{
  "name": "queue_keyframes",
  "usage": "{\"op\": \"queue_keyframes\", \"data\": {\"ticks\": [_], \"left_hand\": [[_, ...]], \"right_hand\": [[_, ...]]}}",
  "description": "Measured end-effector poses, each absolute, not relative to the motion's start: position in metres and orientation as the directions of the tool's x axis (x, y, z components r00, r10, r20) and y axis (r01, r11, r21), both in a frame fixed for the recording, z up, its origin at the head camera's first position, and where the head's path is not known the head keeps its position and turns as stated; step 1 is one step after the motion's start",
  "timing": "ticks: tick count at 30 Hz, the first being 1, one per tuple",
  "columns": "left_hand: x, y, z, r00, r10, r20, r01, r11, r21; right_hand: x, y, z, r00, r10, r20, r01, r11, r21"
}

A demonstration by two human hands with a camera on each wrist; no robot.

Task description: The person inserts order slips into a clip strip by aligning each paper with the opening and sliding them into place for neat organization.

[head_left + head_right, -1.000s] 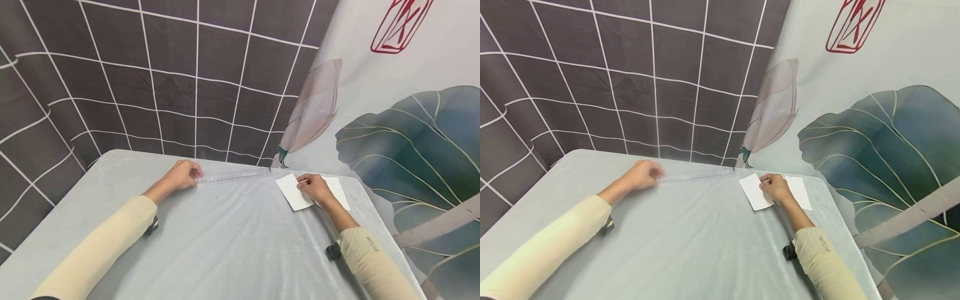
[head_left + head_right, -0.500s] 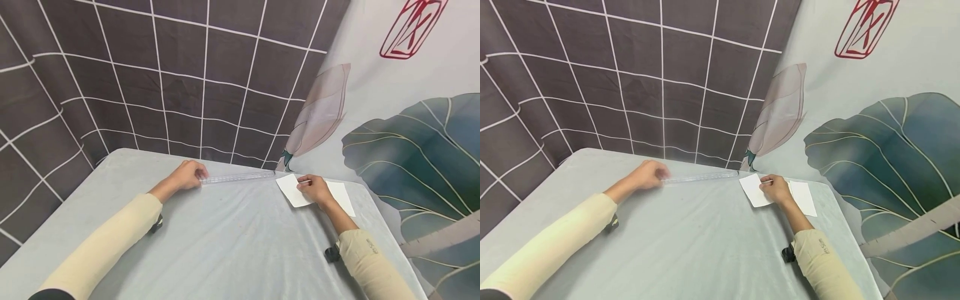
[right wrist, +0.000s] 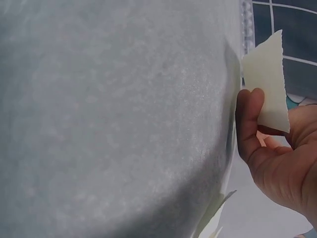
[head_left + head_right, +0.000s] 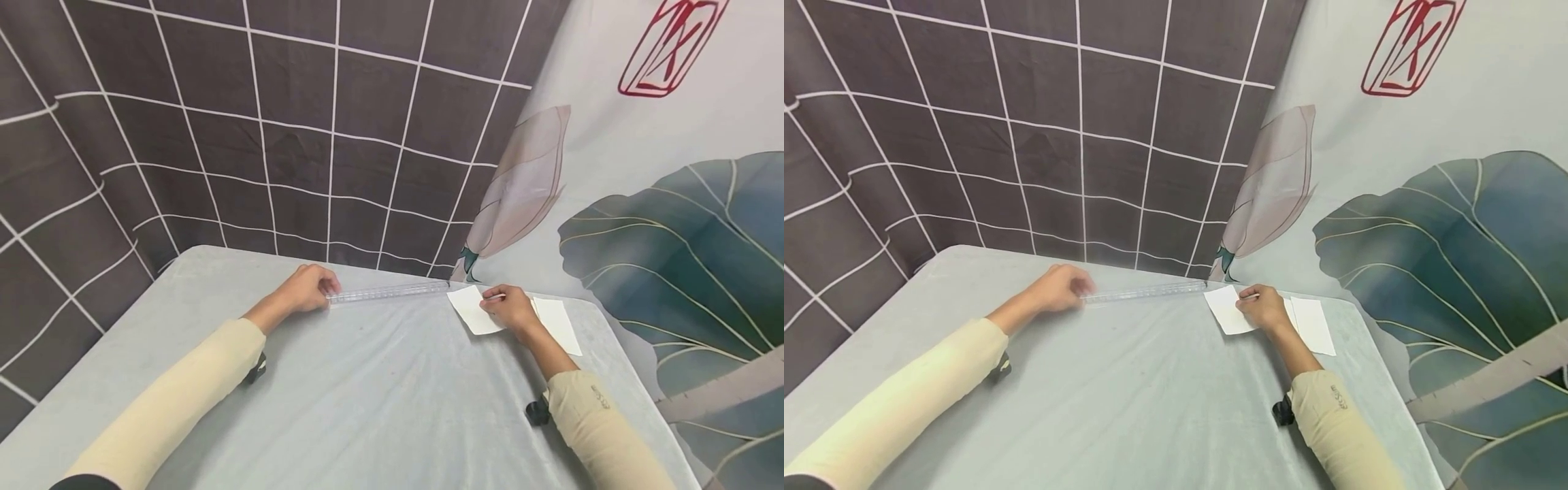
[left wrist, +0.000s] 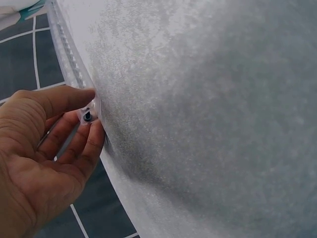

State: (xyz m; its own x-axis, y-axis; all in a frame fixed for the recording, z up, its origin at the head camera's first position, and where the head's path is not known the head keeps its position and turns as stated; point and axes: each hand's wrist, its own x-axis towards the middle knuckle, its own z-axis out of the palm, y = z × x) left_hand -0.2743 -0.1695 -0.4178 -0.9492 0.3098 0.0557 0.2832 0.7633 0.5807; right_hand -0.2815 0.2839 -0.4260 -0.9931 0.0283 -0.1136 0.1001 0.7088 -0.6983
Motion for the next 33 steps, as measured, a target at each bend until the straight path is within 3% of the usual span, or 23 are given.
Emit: {"op": "queue_keyframes", "data": {"ticks": [12,22,29,33], "left_hand": [[-0.282,-0.175,-0.424,-0.948,0.314,0.054,0.285,0.757,0.588],[-0.314,-0.188,-0.466,-0.941,0.330,0.074,0.309,0.751,0.583],[-0.279,-0.170,-0.416,-0.954,0.299,0.006,0.245,0.770,0.589],[-0.277,-0.167,-0.415,-0.960,0.279,-0.006,0.225,0.787,0.574]], "right_hand": [[-0.288,0.279,-0.427,-0.993,0.061,-0.098,0.112,0.721,-0.683],[-0.288,0.269,-0.426,-0.995,0.045,-0.085,0.092,0.707,-0.701],[-0.291,0.265,-0.428,-0.994,0.060,-0.088,0.105,0.702,-0.705],[-0.295,0.264,-0.429,-0.996,0.046,-0.075,0.085,0.715,-0.693]]}}
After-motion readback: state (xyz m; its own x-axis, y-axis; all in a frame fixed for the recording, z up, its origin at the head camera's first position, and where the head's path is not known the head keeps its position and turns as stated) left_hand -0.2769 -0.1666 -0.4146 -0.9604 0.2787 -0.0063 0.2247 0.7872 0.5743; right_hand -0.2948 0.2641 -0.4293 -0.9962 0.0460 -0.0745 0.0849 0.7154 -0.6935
